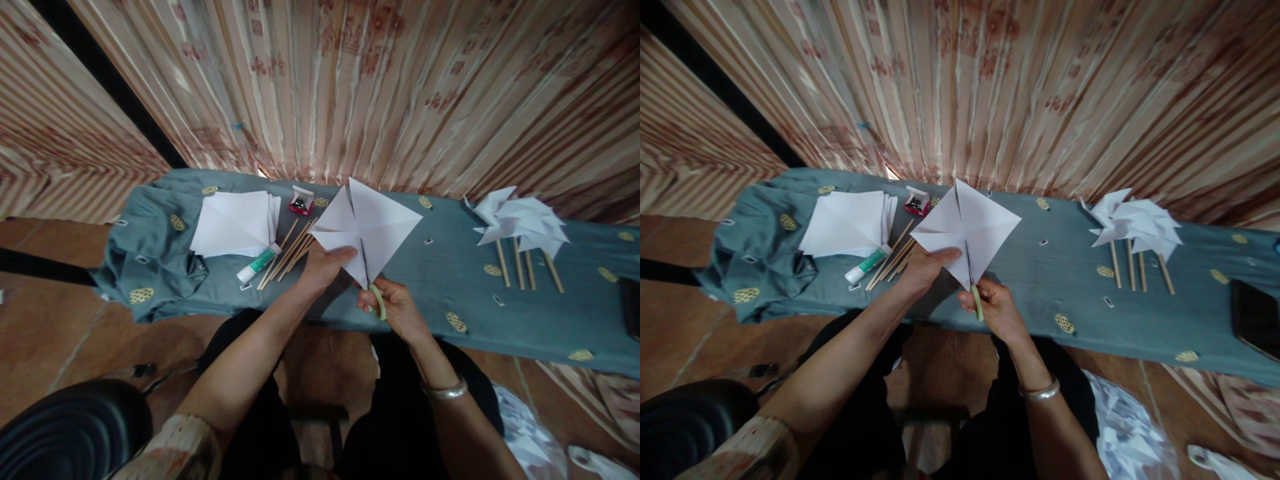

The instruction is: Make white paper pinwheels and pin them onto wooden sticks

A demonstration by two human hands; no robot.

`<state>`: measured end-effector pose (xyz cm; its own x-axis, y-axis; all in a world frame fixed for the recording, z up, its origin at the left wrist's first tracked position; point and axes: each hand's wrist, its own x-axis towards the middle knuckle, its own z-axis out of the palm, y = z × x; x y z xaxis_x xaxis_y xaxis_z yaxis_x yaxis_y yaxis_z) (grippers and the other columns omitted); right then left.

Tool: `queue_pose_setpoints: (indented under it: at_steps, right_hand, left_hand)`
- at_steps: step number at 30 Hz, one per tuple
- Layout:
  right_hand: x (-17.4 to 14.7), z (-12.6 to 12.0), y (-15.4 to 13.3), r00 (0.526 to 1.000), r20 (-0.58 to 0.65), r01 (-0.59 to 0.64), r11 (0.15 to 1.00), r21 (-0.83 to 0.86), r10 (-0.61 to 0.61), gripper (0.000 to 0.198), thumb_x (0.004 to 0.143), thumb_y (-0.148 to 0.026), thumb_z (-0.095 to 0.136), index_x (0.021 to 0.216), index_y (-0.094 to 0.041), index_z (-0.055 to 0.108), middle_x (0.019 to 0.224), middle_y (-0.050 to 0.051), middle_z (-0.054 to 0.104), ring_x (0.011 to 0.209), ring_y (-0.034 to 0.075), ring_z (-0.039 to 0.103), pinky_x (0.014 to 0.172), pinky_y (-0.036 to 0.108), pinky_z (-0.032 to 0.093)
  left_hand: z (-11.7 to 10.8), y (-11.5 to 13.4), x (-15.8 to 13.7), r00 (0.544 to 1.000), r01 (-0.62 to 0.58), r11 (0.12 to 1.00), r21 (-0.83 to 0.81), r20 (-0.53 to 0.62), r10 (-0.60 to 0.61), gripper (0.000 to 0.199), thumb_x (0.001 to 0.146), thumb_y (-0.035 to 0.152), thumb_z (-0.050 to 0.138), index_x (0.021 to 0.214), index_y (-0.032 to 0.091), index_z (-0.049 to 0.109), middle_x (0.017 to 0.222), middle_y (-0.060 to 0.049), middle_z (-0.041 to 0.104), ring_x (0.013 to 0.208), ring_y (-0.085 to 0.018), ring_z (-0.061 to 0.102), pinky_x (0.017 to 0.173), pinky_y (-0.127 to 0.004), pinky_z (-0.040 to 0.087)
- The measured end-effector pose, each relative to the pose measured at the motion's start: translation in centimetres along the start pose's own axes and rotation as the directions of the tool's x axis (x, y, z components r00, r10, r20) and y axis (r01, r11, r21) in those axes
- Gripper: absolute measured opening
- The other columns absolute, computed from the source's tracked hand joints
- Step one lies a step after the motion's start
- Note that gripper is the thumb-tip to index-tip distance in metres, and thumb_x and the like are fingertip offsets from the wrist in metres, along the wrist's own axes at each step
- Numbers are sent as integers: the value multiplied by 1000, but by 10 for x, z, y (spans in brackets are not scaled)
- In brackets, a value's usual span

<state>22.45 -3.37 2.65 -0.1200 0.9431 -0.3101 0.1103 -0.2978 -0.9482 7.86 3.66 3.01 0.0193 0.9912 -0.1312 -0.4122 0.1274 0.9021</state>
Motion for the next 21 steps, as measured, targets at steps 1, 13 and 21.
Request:
queue_pose_setpoints:
  at_steps: [1, 13, 21]
  right_hand:
    - [0, 0, 0, 1000, -4, 1, 1000, 0, -1, 50, 57, -66, 81, 68, -20, 64, 58, -1, 63, 50, 11, 54, 48, 25, 43]
    - [2, 0, -1, 999, -26, -18, 1000, 21, 19, 51, 53, -65, 83, 66, -20, 65, 55, -1, 62, 47, 11, 52, 45, 24, 43]
    - [1, -1, -5, 1000, -12, -5, 1000, -2, 5, 48, 56, -64, 82, 59, -20, 62, 52, -2, 55, 49, 12, 52, 47, 25, 44]
  left_hand:
    - [0, 0, -1, 1000, 4, 1000, 6, 10, -4, 33, 48, 25, 83, 75, 17, 67, 70, -2, 70, 65, -21, 65, 66, -35, 53]
    - [3, -1, -1, 1000, 10, 1000, 13, 0, -10, 26, 48, 26, 82, 65, 20, 64, 66, -2, 68, 59, -17, 59, 56, -30, 51]
    - [4, -2, -3, 999, -35, 999, 25, -15, 35, 28, 46, 23, 81, 69, 21, 65, 71, -2, 69, 66, -20, 61, 64, -33, 52]
